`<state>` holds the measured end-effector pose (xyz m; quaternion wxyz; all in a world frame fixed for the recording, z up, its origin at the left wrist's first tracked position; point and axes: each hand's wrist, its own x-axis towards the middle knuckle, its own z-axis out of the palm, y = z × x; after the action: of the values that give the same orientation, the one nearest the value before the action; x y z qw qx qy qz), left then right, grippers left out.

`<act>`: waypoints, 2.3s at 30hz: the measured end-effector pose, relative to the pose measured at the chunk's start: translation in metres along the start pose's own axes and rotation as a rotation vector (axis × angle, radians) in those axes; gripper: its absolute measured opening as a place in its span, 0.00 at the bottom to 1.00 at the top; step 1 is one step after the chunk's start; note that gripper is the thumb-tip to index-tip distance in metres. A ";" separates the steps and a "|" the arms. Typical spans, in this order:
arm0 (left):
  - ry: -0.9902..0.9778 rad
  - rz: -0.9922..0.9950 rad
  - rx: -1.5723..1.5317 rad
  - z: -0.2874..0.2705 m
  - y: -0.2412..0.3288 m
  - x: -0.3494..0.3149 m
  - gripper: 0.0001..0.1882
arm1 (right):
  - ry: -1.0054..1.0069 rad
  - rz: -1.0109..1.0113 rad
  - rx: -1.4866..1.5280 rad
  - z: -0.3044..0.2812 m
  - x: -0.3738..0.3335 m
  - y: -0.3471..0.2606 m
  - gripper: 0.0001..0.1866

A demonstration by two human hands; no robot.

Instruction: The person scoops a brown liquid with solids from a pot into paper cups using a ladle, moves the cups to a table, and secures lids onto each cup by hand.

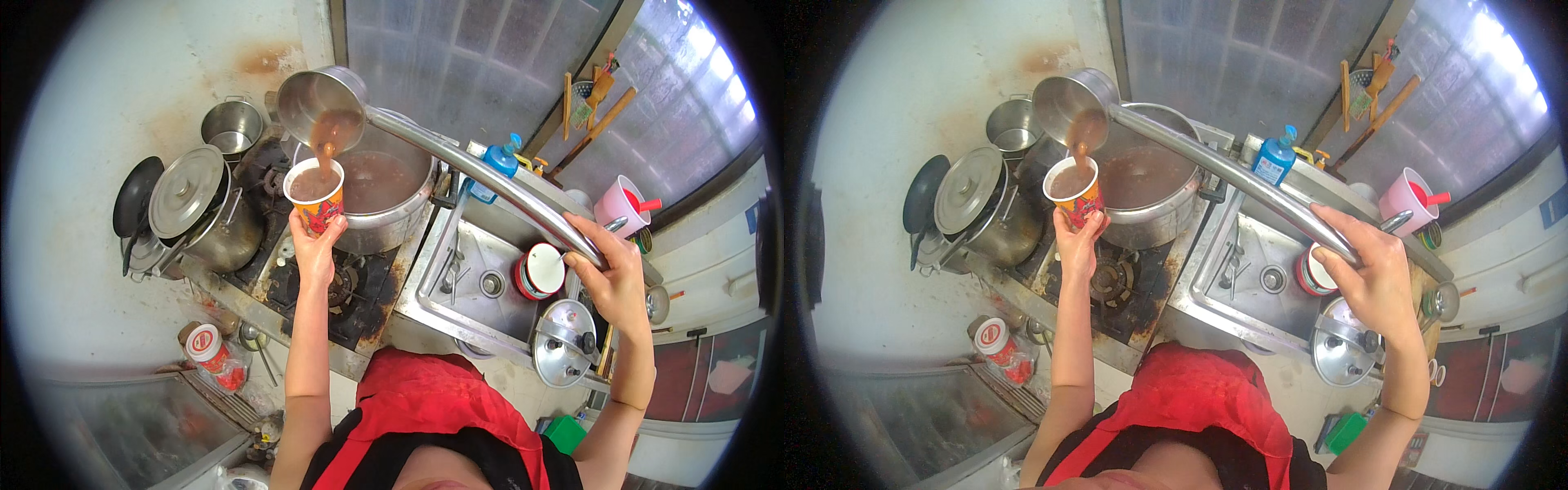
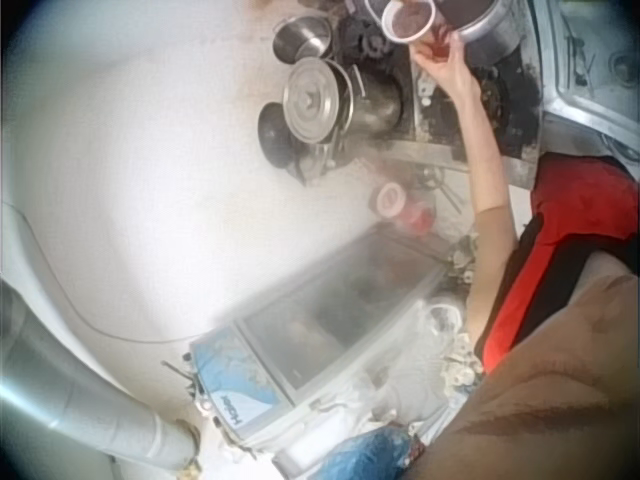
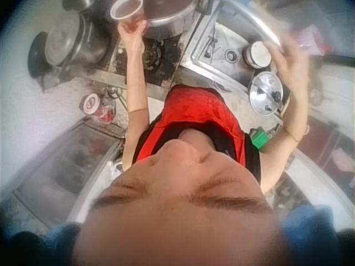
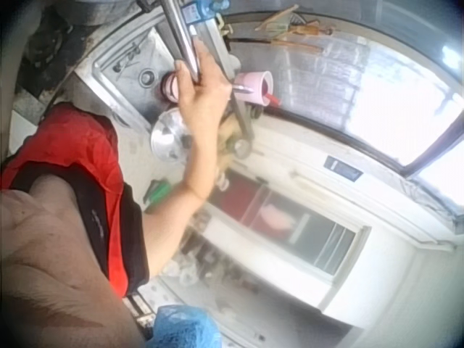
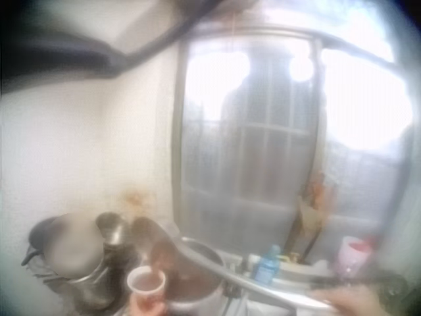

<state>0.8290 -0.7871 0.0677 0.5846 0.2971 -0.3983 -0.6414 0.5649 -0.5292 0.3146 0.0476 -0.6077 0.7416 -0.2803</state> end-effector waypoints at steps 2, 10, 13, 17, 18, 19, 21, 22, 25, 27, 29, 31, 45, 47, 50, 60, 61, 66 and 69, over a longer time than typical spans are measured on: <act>0.007 0.002 0.005 0.000 0.001 0.000 0.36 | -0.026 0.023 0.052 0.000 0.001 0.002 0.22; 0.002 0.011 0.002 -0.005 0.009 -0.010 0.35 | -0.304 0.417 0.635 0.007 0.018 0.024 0.22; -0.012 0.010 -0.003 0.003 0.014 -0.020 0.34 | -0.312 0.407 0.653 0.035 0.032 0.032 0.23; -0.049 -0.015 0.013 0.000 0.021 -0.037 0.34 | -0.317 0.136 0.252 0.092 0.069 0.038 0.21; -0.063 -0.028 0.014 0.001 0.022 -0.042 0.35 | -0.287 0.069 0.182 0.117 0.080 0.058 0.21; -0.080 -0.030 0.026 -0.004 0.020 -0.046 0.37 | -0.356 0.136 0.164 0.129 0.093 0.049 0.22; -0.110 -0.055 0.022 -0.003 0.019 -0.058 0.39 | -0.346 0.140 0.138 0.162 0.111 0.057 0.22; -0.122 -0.068 0.023 -0.002 0.019 -0.065 0.40 | -0.353 0.104 0.137 0.173 0.118 0.057 0.22; -0.194 -0.132 -0.007 0.006 0.007 -0.085 0.41 | -0.283 0.050 0.112 0.197 0.121 0.064 0.23; -0.238 -0.133 0.030 0.017 0.004 -0.102 0.40 | -0.307 0.062 0.303 0.212 0.118 0.068 0.26; -0.309 -0.186 0.046 0.026 -0.003 -0.117 0.38 | -0.207 -0.023 0.341 0.211 0.106 0.072 0.31; -0.396 -0.235 0.053 0.028 -0.013 -0.129 0.37 | -0.138 -0.016 0.439 0.207 0.086 0.078 0.33; -0.964 -0.520 0.260 0.229 -0.109 -0.254 0.31 | 0.065 0.002 0.301 -0.004 -0.171 0.153 0.49; -0.978 -0.582 0.206 0.263 -0.134 -0.281 0.32 | 0.118 0.095 0.251 -0.030 -0.202 0.178 0.48; -1.039 -0.706 0.201 0.351 -0.151 -0.342 0.41 | 0.113 0.199 0.168 -0.075 -0.258 0.229 0.47; -1.530 -0.732 0.191 0.574 -0.297 -0.488 0.47 | 0.265 0.469 -0.012 -0.206 -0.405 0.411 0.45; -1.568 -0.766 0.132 0.596 -0.315 -0.498 0.47 | 0.280 0.500 -0.043 -0.222 -0.414 0.426 0.45; -1.787 -0.628 0.143 0.712 -0.366 -0.546 0.41 | 0.423 0.612 -0.169 -0.265 -0.458 0.515 0.45; -1.882 -0.442 0.249 0.750 -0.418 -0.565 0.41 | 0.404 0.773 -0.154 -0.273 -0.482 0.568 0.46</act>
<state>0.0586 -0.1070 0.0410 -0.1416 -0.2093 -0.7027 -0.6651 0.0799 0.0745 0.1441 -0.0424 -0.2204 0.9275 -0.2989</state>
